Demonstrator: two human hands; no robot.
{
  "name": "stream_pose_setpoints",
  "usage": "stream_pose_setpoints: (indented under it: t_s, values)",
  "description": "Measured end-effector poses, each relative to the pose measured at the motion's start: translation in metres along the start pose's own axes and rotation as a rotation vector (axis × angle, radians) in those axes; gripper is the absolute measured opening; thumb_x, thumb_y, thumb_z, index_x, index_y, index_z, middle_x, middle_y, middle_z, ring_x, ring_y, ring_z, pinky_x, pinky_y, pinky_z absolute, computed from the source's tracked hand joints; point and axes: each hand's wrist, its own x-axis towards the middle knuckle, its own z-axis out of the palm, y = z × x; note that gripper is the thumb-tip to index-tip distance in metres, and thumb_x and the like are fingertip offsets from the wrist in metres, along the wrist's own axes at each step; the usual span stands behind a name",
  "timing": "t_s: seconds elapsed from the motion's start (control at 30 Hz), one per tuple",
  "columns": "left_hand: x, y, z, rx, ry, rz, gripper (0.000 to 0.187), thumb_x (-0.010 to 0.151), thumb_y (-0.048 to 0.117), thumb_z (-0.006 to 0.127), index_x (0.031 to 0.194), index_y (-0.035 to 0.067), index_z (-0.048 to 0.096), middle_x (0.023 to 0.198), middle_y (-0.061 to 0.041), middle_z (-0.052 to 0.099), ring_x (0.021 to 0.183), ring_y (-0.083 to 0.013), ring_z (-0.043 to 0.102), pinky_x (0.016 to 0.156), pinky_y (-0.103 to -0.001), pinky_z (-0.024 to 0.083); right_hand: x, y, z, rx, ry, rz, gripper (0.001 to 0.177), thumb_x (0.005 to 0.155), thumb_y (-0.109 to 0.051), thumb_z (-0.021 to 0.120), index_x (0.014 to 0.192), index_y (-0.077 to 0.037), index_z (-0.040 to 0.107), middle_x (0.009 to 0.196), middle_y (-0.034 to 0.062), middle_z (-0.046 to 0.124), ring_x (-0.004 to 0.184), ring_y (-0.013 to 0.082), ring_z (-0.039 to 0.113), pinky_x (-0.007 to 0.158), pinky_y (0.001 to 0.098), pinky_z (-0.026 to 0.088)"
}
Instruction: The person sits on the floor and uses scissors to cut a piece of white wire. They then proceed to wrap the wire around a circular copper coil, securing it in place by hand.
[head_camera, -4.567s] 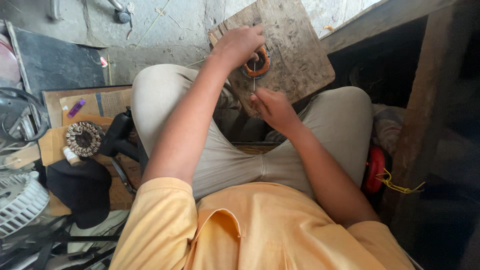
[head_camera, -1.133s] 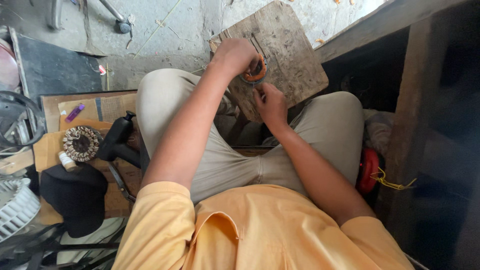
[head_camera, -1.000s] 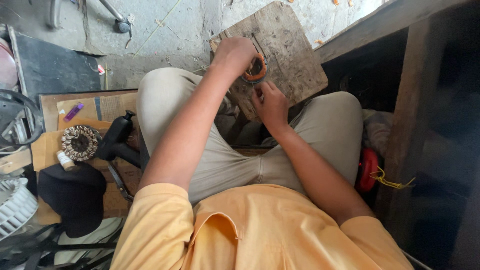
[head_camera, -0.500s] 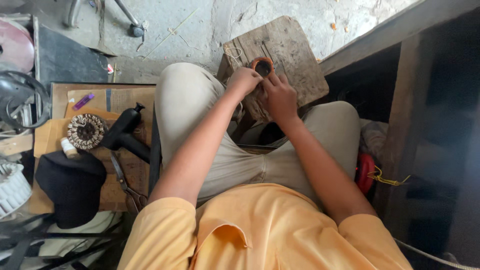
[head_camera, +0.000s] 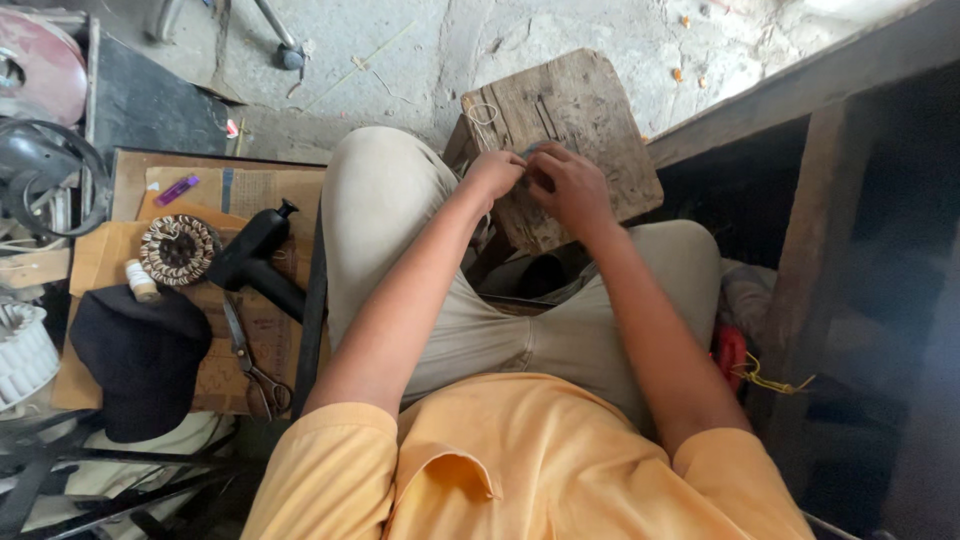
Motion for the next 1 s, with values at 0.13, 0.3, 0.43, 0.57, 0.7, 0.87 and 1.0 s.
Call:
stream_pose_setpoints:
  t_s: [0.13, 0.3, 0.43, 0.57, 0.7, 0.87, 1.0]
  values:
    - [-0.003, 0.011, -0.005, 0.402, 0.015, 0.330, 0.024, 0.080, 0.014, 0.069, 0.100, 0.011, 0.081, 0.105, -0.016, 0.076, 0.099, -0.0334, 0.071, 0.086, -0.040, 0.056, -0.010, -0.015, 0.003, 0.003, 0.019, 0.252, 0.019, 0.085, -0.015, 0.078, 0.102, -0.008, 0.071, 0.109, 0.0071, 0.068, 0.092, 0.0312, 0.067, 0.076, 0.0434, 0.052]
    - [-0.007, 0.033, -0.012, 0.493, -0.133, 0.225, 0.026, 0.080, 0.017, 0.065, 0.101, 0.017, 0.082, 0.105, -0.013, 0.075, 0.100, -0.0313, 0.072, 0.089, -0.040, 0.056, -0.016, -0.008, 0.002, 0.046, 0.110, 0.177, 0.011, 0.089, -0.012, 0.078, 0.096, -0.007, 0.072, 0.095, 0.0104, 0.063, 0.092, 0.0342, 0.065, 0.078, 0.0448, 0.052]
    - [-0.022, 0.057, -0.015, 0.599, -0.144, 0.231, 0.023, 0.085, 0.022, 0.067, 0.102, 0.020, 0.083, 0.105, -0.012, 0.077, 0.101, -0.0306, 0.073, 0.093, -0.040, 0.057, -0.017, -0.004, 0.005, 0.022, 0.156, 0.136, 0.015, 0.090, -0.015, 0.078, 0.098, -0.006, 0.069, 0.099, 0.0123, 0.063, 0.094, 0.0372, 0.064, 0.078, 0.0470, 0.051]
    - [-0.043, 0.081, -0.021, 0.668, -0.064, 0.125, 0.020, 0.087, 0.022, 0.067, 0.102, 0.021, 0.080, 0.107, -0.007, 0.075, 0.102, -0.0298, 0.070, 0.088, -0.045, 0.056, -0.014, -0.007, 0.008, 0.022, 0.143, 0.162, 0.014, 0.095, -0.015, 0.075, 0.105, -0.008, 0.067, 0.105, 0.0121, 0.064, 0.093, 0.0372, 0.065, 0.075, 0.0476, 0.051]
    - [-0.061, 0.093, -0.027, 0.717, -0.004, 0.203, 0.017, 0.084, 0.024, 0.072, 0.100, 0.022, 0.078, 0.101, -0.006, 0.075, 0.102, -0.0289, 0.070, 0.087, -0.046, 0.056, -0.013, -0.007, 0.008, -0.011, 0.139, 0.161, 0.013, 0.097, -0.014, 0.073, 0.108, -0.009, 0.066, 0.107, 0.0128, 0.064, 0.093, 0.0384, 0.065, 0.075, 0.0484, 0.050]
    - [-0.069, 0.095, -0.025, 0.730, 0.126, 0.329, 0.014, 0.083, 0.021, 0.073, 0.096, 0.023, 0.080, 0.095, -0.007, 0.077, 0.097, -0.0291, 0.073, 0.084, -0.048, 0.056, -0.014, -0.002, 0.013, 0.049, 0.200, 0.171, 0.009, 0.100, -0.010, 0.071, 0.108, -0.009, 0.067, 0.104, 0.0125, 0.065, 0.093, 0.0380, 0.066, 0.078, 0.0461, 0.052]
    - [-0.070, 0.096, -0.023, 0.649, 0.125, 0.235, 0.014, 0.083, 0.025, 0.075, 0.096, 0.023, 0.079, 0.093, -0.010, 0.076, 0.093, -0.0324, 0.072, 0.080, -0.048, 0.057, -0.015, 0.004, 0.017, 0.202, 0.232, 0.228, 0.020, 0.093, -0.002, 0.074, 0.110, -0.005, 0.066, 0.103, 0.0134, 0.070, 0.092, 0.0334, 0.070, 0.079, 0.0414, 0.055]
